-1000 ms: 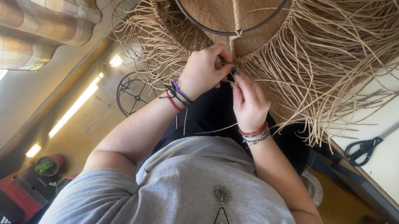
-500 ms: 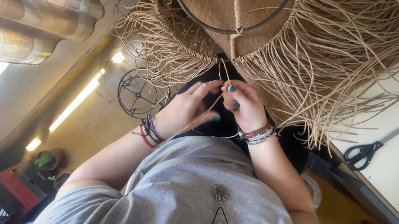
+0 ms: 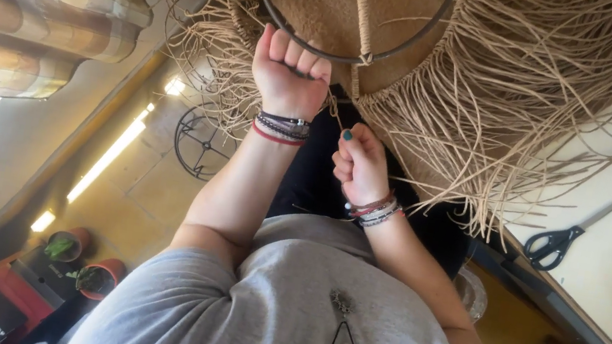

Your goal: Weaving natural fiber strands onto a circular frame to create a decorative item.

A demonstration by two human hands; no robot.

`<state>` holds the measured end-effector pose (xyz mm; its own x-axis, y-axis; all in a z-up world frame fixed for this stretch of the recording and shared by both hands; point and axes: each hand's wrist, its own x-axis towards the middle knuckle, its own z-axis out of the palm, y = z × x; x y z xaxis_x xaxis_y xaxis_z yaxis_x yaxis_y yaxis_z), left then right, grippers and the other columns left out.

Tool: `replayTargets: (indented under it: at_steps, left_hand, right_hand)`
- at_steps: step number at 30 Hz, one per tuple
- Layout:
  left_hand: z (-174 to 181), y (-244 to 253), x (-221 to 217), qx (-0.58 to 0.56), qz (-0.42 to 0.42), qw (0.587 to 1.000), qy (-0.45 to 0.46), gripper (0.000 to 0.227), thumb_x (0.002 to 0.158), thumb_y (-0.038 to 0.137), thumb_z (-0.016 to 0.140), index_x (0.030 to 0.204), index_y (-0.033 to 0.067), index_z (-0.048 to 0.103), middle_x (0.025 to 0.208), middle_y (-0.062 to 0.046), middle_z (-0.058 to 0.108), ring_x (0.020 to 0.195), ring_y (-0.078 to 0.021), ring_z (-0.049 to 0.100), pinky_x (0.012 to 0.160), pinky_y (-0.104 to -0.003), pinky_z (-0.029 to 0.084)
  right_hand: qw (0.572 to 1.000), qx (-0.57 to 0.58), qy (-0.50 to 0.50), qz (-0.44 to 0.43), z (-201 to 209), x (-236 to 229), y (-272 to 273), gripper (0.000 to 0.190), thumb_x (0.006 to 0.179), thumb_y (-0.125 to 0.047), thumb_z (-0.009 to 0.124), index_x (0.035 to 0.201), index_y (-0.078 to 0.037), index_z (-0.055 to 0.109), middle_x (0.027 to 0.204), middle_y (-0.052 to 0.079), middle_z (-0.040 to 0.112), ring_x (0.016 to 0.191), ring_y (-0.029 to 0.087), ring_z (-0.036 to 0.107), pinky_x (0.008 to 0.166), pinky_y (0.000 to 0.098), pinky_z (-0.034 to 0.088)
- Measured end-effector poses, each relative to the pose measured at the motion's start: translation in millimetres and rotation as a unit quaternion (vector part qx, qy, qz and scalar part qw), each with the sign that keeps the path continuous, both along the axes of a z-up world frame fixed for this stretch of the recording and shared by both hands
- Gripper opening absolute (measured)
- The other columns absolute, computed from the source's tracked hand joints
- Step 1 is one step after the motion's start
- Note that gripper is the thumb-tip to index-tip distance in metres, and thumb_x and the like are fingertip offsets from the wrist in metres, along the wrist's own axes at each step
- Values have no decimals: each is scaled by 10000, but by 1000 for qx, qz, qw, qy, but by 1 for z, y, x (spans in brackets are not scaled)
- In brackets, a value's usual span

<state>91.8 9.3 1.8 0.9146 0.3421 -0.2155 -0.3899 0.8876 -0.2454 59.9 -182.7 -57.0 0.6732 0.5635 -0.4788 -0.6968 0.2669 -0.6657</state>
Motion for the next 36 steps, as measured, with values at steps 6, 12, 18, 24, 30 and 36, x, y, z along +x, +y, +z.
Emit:
replayTargets:
  at_steps: [6, 12, 18, 24, 30, 36]
  left_hand:
    - [5, 21, 19, 22, 94, 995, 36, 547, 1016, 360, 316, 492, 255, 201, 495, 97, 91, 452, -91, 76, 435, -258, 34]
    - [-23, 28, 43, -5, 89, 994, 56, 493, 974, 387, 358, 528, 227, 218, 548, 77, 89, 490, -109, 66, 450, -278, 57]
    - [9, 15, 26, 41, 103, 991, 74, 523, 1000, 387, 389, 500, 248, 323, 500, 94, 181, 448, -92, 145, 425, -281, 69]
    - [-11, -59, -74, 512, 23, 857, 54, 505, 1080, 353, 393, 658, 121, 547, 582, -68, 582, 554, -186, 607, 533, -253, 488]
    - [-26, -11, -99, 937, -47, 340, -67, 408, 1093, 248, 377, 789, 133, 624, 696, -89, 581, 675, -346, 631, 634, -452, 525]
    - [-12, 22, -116, 954, -181, 227, -82, 424, 1081, 376, 343, 810, 156, 584, 640, -115, 589, 653, -369, 652, 644, -445, 512]
  right_hand:
    - [1000, 1, 25, 4, -26, -12, -11, 290, 1007, -161, 592, 778, -214, 422, 624, -71, 291, 450, 27, 187, 384, 207, 65]
    - [1000, -8, 26, 15, -44, -3, -29, 278, 1019, -157, 588, 787, -221, 449, 619, -81, 263, 459, 26, 178, 379, 201, 73]
    - [998, -43, -27, 25, -38, -19, -29, 198, 1021, -191, 614, 854, -112, 542, 582, -59, 306, 458, 46, 261, 395, 213, 150]
    - [839, -278, -386, 263, 35, -25, -31, 250, 1002, -116, 617, 1222, -168, 725, 716, 75, 700, 641, 193, 651, 597, 308, 543]
    - [691, -324, -539, 357, 111, -27, -39, 339, 993, -122, 572, 1320, -112, 661, 869, 138, 769, 788, 330, 765, 671, 420, 631]
    - [744, -307, -544, 236, 160, -36, -108, 408, 940, -27, 622, 1333, -126, 672, 906, 88, 769, 788, 285, 771, 640, 361, 645]
